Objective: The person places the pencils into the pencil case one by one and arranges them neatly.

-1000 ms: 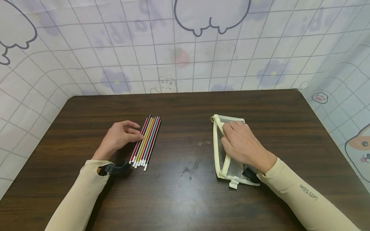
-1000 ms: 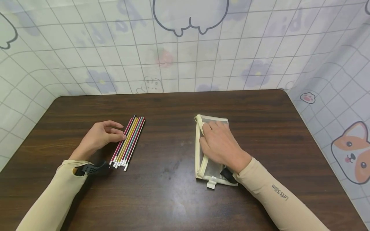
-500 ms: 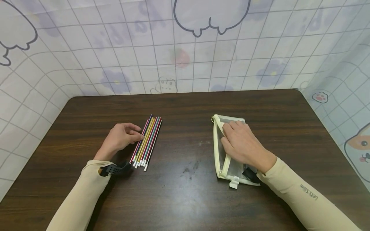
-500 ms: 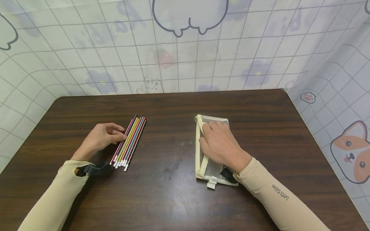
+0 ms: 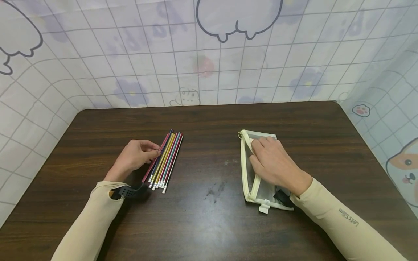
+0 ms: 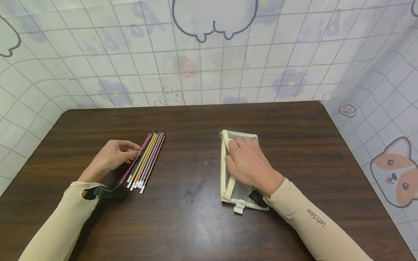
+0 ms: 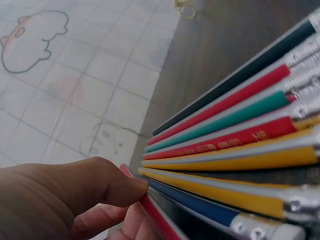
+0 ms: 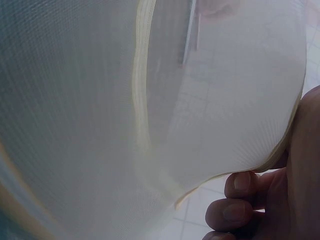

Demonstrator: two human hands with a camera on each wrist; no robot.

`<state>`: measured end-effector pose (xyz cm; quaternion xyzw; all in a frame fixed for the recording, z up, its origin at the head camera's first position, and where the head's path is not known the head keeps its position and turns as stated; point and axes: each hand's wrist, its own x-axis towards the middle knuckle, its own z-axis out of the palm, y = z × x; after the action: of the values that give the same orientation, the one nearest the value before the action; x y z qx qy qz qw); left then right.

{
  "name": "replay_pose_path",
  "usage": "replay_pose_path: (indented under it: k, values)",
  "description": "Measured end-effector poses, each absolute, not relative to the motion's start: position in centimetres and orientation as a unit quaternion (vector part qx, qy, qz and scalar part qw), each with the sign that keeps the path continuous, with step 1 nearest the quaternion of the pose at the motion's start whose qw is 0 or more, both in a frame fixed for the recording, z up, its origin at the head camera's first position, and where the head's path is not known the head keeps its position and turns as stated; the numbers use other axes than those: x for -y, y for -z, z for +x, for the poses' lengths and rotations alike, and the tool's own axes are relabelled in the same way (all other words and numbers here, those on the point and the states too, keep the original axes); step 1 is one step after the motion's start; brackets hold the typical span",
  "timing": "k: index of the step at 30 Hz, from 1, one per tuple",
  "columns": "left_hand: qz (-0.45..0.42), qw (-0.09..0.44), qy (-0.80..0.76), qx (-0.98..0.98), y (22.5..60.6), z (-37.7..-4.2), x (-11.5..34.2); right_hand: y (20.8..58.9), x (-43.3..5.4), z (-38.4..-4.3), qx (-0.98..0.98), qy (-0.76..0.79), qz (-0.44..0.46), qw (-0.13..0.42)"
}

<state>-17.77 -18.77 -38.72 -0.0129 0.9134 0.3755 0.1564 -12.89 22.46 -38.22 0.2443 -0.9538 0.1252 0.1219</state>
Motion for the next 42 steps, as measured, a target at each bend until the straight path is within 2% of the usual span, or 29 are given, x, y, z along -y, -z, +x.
replay_pose_path:
  k: [13,33,42]
  values:
    - [-0.007,0.186,-0.438,-0.879,38.5,-17.8,19.2,38.2,-22.4,-12.8,0.954,-0.126,0.241,0.125]
    - [0.037,0.190,-0.515,-0.835,38.2,-17.7,18.4,38.5,-22.4,-12.6,0.955,-0.131,0.244,0.106]
    - [0.041,0.197,-0.529,-0.825,37.8,-17.4,18.3,38.9,-22.2,-12.6,0.949,-0.131,0.263,0.115]
